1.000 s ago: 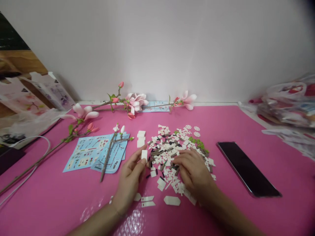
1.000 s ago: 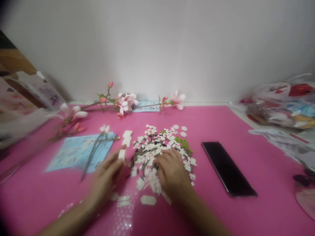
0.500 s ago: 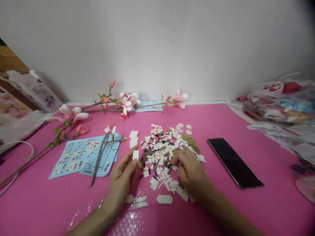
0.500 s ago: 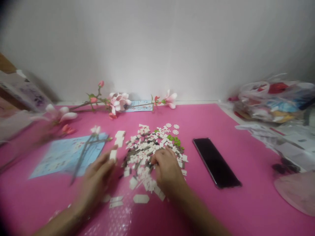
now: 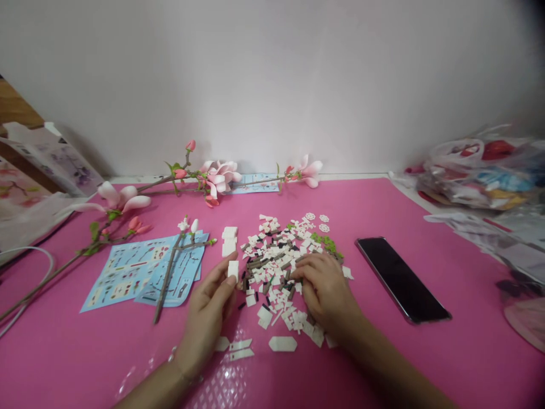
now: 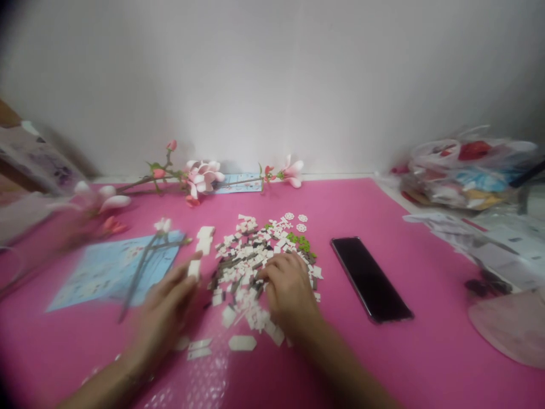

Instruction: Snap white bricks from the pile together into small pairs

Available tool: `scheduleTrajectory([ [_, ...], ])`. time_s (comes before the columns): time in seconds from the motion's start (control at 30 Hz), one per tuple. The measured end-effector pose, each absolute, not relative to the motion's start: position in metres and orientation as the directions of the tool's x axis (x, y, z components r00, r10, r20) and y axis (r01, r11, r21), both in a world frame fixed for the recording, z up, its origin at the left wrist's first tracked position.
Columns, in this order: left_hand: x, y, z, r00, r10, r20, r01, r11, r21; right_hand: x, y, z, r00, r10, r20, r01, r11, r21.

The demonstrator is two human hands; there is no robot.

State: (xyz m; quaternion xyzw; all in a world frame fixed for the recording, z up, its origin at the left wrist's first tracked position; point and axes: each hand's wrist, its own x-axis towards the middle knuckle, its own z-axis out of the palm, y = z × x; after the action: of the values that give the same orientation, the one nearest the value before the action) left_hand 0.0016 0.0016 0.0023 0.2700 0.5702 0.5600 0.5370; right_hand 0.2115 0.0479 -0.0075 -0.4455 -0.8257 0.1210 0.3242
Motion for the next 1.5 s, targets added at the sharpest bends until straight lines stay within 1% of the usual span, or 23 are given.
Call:
scheduleTrajectory([
  [0.13,0.0013,0.0013,0.0023,-0.284,0.909,-0.306,-0.266,0.232,0.935,0.2121,0.0487,-0.0057,-0.336,0.858,0.389,0.716,0.501,-0.487],
  [0.27,0.0012,0.0022,0.0029,-0.269,0.919,-0.288,-0.284,0.210,0.936,0.2110,0.0488,-0.0047,-0.262,0.901,0.346,0.774,0.410,-0.482],
  [0.33,0.0012,0.0019,0.0032,-0.262,0.922,-0.285,-0.299,0.203,0.932,0.2113,0.0492,-0.0054,-0.249,0.903,0.350,0.784,0.400,-0.474],
  [0.5,0.0010,0.0010,0.0025,-0.280,0.911,-0.301,-0.271,0.226,0.936,0.2143,0.0498,-0.0059,-0.239,0.905,0.352,0.796,0.390,-0.462],
  [0.57,0.0011,0.0016,0.0020,-0.266,0.917,-0.298,-0.265,0.227,0.937,0.2145,0.0488,-0.0036,-0.267,0.896,0.355,0.765,0.421,-0.486],
  [0.67,0.0017,0.0028,0.0019,-0.246,0.923,-0.296,-0.272,0.227,0.935,0.2129,0.0464,0.0008,-0.420,0.833,0.359,0.671,0.552,-0.495],
  [0.77,0.0024,0.0029,0.0023,-0.232,0.923,-0.307,-0.305,0.231,0.924,0.2112,0.0439,0.0027,-0.543,0.766,0.344,0.628,0.642,-0.440],
  [0.87,0.0027,0.0022,0.0017,-0.223,0.921,-0.318,-0.312,0.242,0.919,0.2112,0.0426,0.0022,-0.603,0.746,0.282,0.637,0.664,-0.392],
  [1.03,0.0020,0.0005,-0.0017,-0.251,0.911,-0.328,-0.301,0.248,0.921,0.2108,0.0423,0.0019,-0.629,0.744,0.225,0.656,0.663,-0.360],
  [1.3,0.0018,-0.0010,-0.0063,-0.141,0.946,-0.292,-0.304,0.239,0.922,0.2084,0.0418,-0.0010,-0.634,0.747,0.202,0.668,0.660,-0.344],
  [1.4,0.0023,-0.0012,-0.0048,-0.111,0.963,-0.244,-0.245,0.212,0.946,0.2077,0.0423,-0.0041,-0.622,0.754,0.213,0.671,0.653,-0.350],
  [1.5,0.0031,-0.0020,-0.0010,-0.050,0.972,-0.228,-0.204,0.213,0.956,0.2071,0.0432,-0.0070,-0.617,0.755,0.220,0.669,0.651,-0.358],
])
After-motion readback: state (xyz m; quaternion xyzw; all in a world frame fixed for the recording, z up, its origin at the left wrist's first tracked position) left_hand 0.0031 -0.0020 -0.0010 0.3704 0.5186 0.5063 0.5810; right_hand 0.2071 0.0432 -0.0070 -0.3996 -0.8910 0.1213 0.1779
